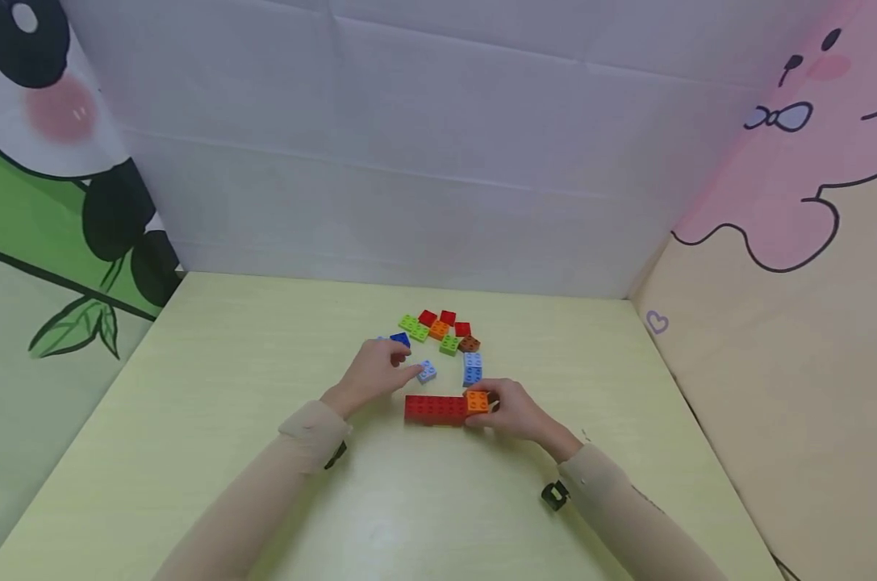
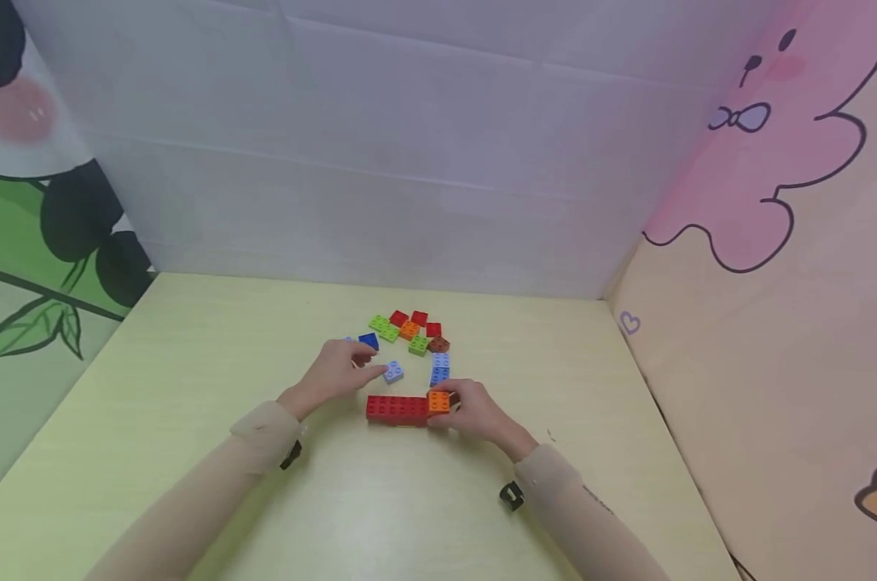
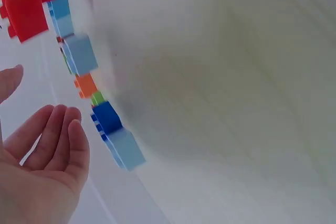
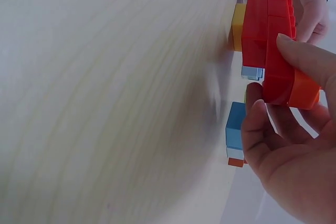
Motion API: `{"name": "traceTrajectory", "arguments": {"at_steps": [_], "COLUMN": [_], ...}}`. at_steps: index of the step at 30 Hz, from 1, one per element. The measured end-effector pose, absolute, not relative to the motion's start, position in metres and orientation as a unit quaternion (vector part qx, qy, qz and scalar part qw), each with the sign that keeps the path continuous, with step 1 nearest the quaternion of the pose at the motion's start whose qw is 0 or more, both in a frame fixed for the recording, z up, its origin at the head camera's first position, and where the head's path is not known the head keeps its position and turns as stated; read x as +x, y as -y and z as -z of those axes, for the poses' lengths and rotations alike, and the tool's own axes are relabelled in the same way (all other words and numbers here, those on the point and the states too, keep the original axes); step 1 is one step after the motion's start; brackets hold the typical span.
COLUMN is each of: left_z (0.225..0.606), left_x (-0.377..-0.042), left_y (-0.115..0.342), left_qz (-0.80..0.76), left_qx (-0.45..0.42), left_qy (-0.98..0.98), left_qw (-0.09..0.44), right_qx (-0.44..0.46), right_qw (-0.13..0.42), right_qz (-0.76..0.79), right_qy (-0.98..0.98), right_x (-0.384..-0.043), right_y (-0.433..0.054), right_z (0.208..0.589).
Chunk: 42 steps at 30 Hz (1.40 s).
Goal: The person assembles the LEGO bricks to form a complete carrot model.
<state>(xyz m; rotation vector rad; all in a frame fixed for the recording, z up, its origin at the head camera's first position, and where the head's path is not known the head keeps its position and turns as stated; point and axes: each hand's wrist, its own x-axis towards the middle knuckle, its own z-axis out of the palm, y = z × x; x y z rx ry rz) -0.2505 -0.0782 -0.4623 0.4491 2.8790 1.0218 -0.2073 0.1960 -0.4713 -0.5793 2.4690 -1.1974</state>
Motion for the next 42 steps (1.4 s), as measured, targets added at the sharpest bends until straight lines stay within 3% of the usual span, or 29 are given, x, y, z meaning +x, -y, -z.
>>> {"name": "traceTrajectory", "arguments": {"at_steps": [9,18,30,42], "left_z": [0.463,0.479,0.491,0.466], "left_x": [-0.271,-0.272,-0.273,-0.26], "left_y": [0.107,0.113,0.115,0.109], "left_qz": [-0.273,-0.289,-0.293,-0.301], "left_qx": [0.058,0.013,0.024,0.051], "left_qy": [-0.96,-0.957,-0.956,-0.952], "left_qw": [-0.035,-0.002,-0.02,0.03], "right_qx": [-0.206,-0.196,-0.194,-0.192], "right_qw": [0.169,0.179,0.183,0.175], "right_qz": [0.42,0.419,0.427,0.42], "right_qy": [-0.867,-0.868,-0.864,-0.87], "right_x": [-0.21,-0.206,-0.202,-0.204], "right_y": [-0.195,-0.191,-0.19,-0.195], "right_z": [0.472,0.472,0.474,0.468]}}
